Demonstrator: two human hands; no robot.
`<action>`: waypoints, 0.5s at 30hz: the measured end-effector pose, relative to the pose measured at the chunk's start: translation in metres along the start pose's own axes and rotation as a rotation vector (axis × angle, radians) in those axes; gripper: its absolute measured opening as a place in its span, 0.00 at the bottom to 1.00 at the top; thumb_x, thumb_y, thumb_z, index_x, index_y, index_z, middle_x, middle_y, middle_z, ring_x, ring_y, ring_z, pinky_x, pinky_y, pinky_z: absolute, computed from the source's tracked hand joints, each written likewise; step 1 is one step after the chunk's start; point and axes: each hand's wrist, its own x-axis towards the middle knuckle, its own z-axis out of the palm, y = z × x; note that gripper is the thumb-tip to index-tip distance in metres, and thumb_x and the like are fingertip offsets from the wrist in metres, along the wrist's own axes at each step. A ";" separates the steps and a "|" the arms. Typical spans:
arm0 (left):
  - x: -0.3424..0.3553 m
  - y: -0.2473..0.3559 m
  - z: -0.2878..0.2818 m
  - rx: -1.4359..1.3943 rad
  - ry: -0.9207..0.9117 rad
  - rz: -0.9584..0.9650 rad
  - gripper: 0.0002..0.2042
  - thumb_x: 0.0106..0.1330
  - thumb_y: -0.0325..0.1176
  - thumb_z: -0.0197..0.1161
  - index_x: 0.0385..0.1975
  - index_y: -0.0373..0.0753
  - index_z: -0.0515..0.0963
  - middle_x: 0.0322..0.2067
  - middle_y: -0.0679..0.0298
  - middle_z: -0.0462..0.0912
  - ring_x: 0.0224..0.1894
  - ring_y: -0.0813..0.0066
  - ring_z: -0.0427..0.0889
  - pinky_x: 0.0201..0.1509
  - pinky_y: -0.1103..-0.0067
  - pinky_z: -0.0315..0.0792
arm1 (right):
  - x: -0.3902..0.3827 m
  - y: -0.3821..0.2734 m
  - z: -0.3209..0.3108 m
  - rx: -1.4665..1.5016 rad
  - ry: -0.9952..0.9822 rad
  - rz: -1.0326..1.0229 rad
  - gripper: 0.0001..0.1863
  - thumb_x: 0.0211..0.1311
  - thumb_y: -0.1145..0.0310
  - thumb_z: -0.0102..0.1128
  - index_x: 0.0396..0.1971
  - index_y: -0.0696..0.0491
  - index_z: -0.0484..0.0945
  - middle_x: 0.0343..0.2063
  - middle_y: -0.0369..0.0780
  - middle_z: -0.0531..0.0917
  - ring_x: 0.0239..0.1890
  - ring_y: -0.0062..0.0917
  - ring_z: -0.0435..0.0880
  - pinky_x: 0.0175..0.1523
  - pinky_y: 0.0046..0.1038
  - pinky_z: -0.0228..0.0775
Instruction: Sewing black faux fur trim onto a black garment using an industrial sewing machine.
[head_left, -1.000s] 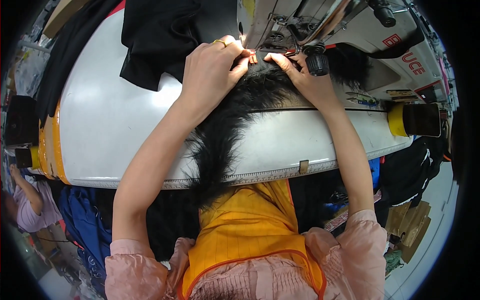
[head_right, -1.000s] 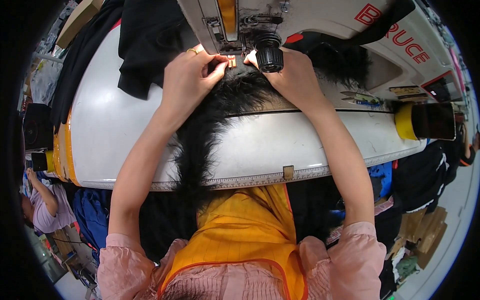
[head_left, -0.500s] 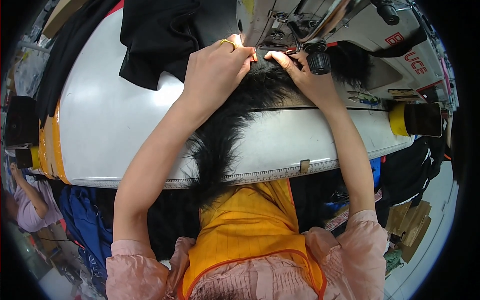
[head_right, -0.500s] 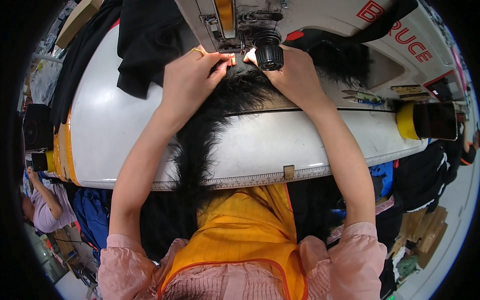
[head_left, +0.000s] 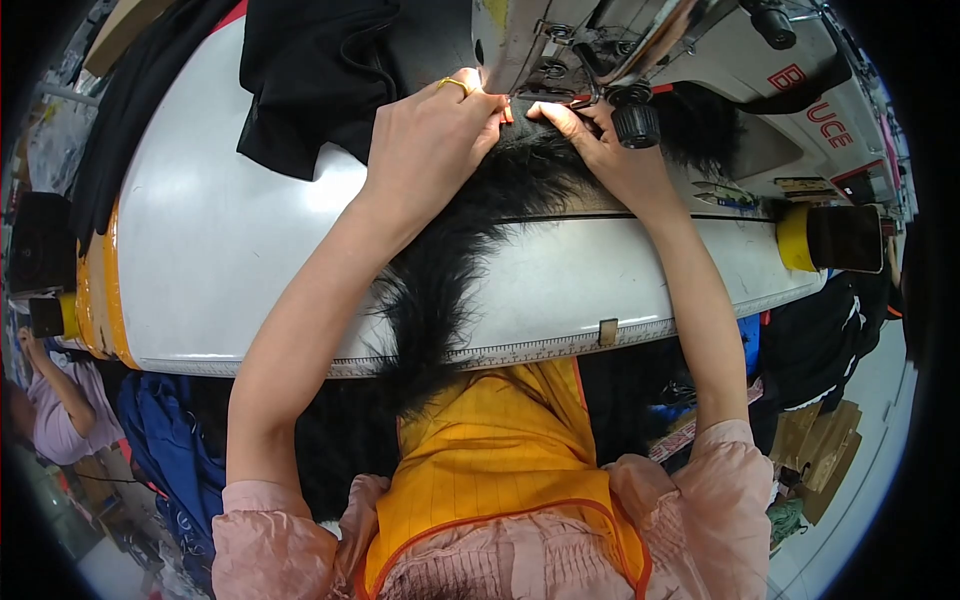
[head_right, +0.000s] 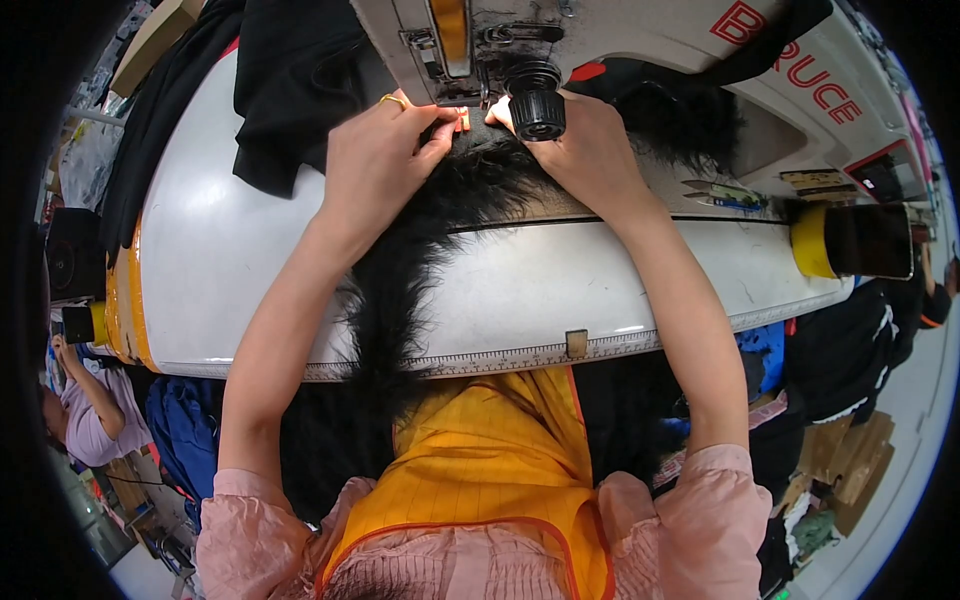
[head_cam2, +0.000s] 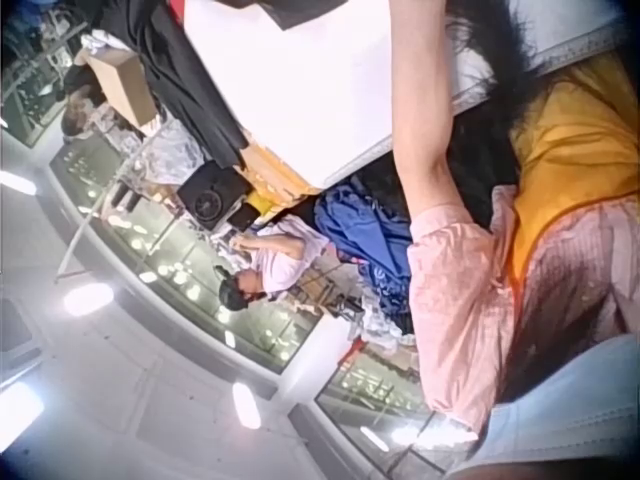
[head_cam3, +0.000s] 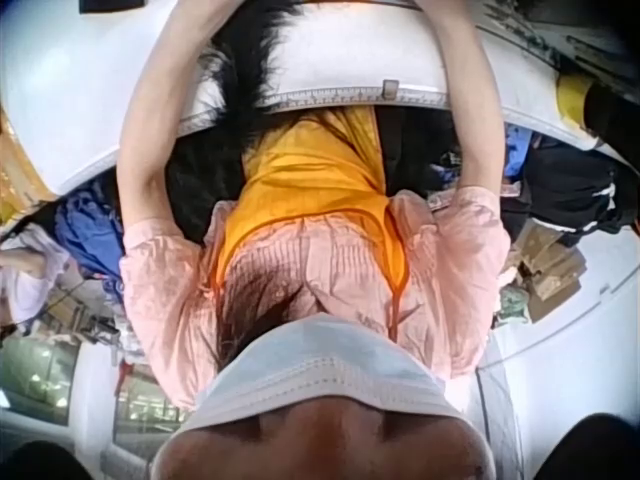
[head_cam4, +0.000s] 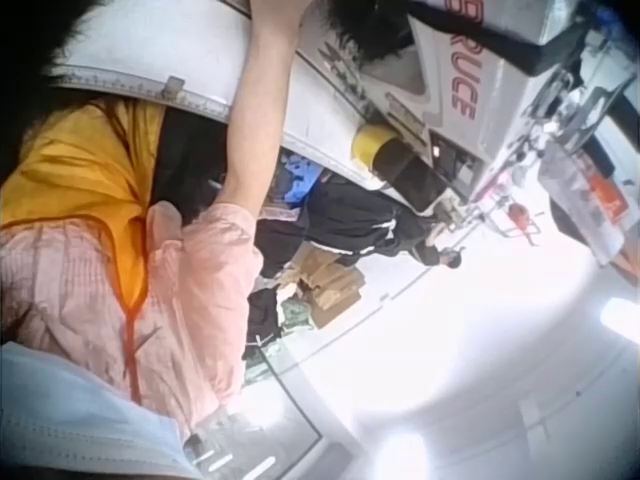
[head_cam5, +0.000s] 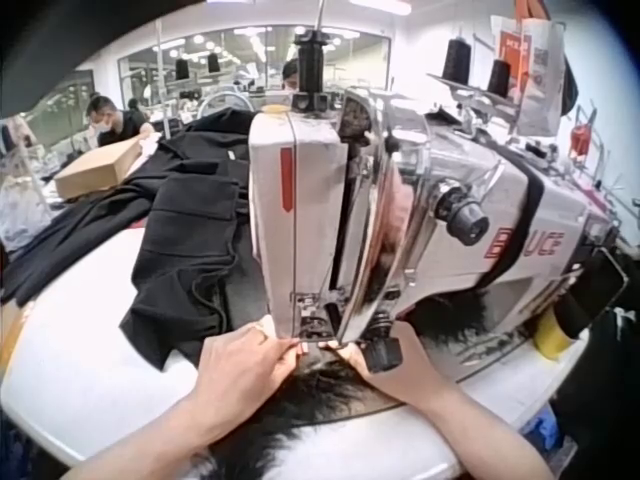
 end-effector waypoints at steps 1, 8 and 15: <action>0.001 0.001 0.000 -0.005 0.001 -0.009 0.05 0.54 0.33 0.64 0.27 0.42 0.78 0.24 0.67 0.77 0.26 0.73 0.80 0.23 0.78 0.73 | 0.000 0.000 0.001 -0.005 0.018 0.004 0.15 0.61 0.65 0.55 0.48 0.38 0.76 0.34 0.30 0.77 0.32 0.17 0.77 0.37 0.19 0.71; 0.000 0.000 0.000 -0.030 -0.023 -0.036 0.05 0.53 0.33 0.64 0.26 0.40 0.77 0.27 0.66 0.78 0.28 0.71 0.80 0.25 0.76 0.73 | 0.021 -0.022 0.002 0.426 0.000 0.344 0.16 0.54 0.55 0.64 0.27 0.54 0.77 0.19 0.28 0.67 0.22 0.13 0.64 0.26 0.19 0.57; -0.002 -0.002 0.000 0.002 -0.008 -0.021 0.06 0.53 0.33 0.64 0.26 0.40 0.76 0.27 0.65 0.77 0.29 0.70 0.79 0.25 0.76 0.72 | 0.025 -0.018 0.012 0.407 0.087 0.251 0.18 0.52 0.56 0.66 0.19 0.55 0.74 0.13 0.29 0.64 0.17 0.14 0.61 0.22 0.23 0.52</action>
